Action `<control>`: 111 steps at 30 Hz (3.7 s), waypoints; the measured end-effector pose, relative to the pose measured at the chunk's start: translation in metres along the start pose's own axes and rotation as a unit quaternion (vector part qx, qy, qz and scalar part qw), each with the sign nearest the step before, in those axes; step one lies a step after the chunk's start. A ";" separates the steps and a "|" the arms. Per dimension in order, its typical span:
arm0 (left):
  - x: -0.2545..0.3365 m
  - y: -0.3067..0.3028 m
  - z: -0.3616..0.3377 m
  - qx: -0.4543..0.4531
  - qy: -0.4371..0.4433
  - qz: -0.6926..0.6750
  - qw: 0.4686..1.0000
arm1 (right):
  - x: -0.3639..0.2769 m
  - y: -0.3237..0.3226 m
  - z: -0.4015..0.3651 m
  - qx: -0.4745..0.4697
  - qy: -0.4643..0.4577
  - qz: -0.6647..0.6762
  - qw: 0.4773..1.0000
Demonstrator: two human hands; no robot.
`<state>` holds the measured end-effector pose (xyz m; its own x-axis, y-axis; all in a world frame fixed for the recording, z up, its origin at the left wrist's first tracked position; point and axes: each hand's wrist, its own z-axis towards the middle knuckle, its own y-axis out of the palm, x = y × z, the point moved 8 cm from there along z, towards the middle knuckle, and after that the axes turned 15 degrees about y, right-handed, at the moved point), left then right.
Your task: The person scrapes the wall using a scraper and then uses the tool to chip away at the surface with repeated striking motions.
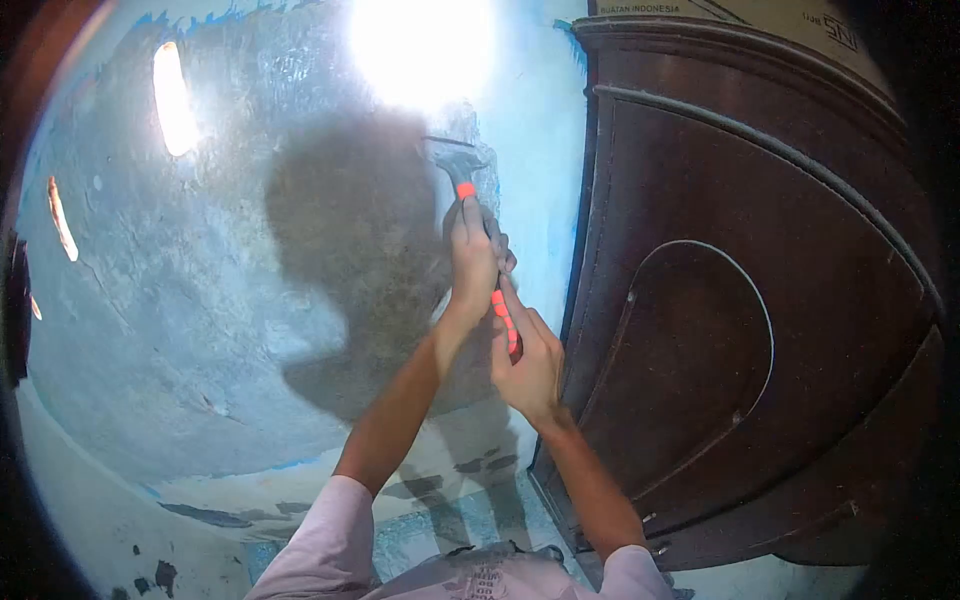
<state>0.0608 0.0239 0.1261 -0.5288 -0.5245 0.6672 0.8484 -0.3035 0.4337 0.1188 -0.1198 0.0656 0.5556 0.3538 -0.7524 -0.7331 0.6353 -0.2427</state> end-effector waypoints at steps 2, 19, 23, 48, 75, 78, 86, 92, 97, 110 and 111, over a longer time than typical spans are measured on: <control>0.016 0.013 0.009 -0.056 0.007 -0.030 0.998 | -0.016 -0.005 0.016 0.018 -0.018 -0.018 1.000; 0.017 0.011 0.004 -0.028 -0.014 -0.009 0.999 | -0.040 -0.016 0.007 -0.016 0.026 0.022 0.999; 0.029 0.013 0.008 -0.061 -0.020 0.013 0.998 | -0.054 -0.017 0.008 -0.022 0.029 0.024 0.999; 0.042 0.009 0.032 -0.113 -0.022 0.015 0.993 | -0.086 0.009 0.010 -0.023 0.030 0.028 0.999; 0.037 0.006 0.020 -0.083 0.002 0.014 0.996 | -0.054 0.003 0.013 -0.034 -0.030 0.001 0.999; 0.054 0.028 0.038 -0.072 0.022 0.003 0.997 | -0.065 -0.007 0.033 -0.073 0.052 0.005 0.996; 0.045 0.020 0.028 -0.056 0.022 0.025 0.998 | -0.056 -0.011 0.030 -0.040 -0.033 -0.024 0.998; 0.043 0.021 0.025 -0.054 0.018 -0.002 0.998 | -0.058 -0.019 0.029 -0.041 -0.038 -0.033 0.998; 0.056 0.030 0.032 -0.065 0.012 0.008 0.998 | -0.066 -0.017 0.038 -0.035 -0.031 -0.015 0.999; 0.056 0.033 0.040 -0.073 0.015 -0.034 0.997 | -0.082 -0.026 0.039 -0.029 -0.020 -0.003 0.999; 0.056 0.029 0.037 -0.047 0.020 -0.017 0.999 | -0.081 -0.025 0.037 -0.023 -0.035 0.009 0.999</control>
<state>0.0554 0.0152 0.1983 -0.5568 -0.5441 0.6276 0.8300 -0.3934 0.3953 0.1065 -0.1385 0.1552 0.5670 0.4123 -0.7131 -0.7596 0.5965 -0.2591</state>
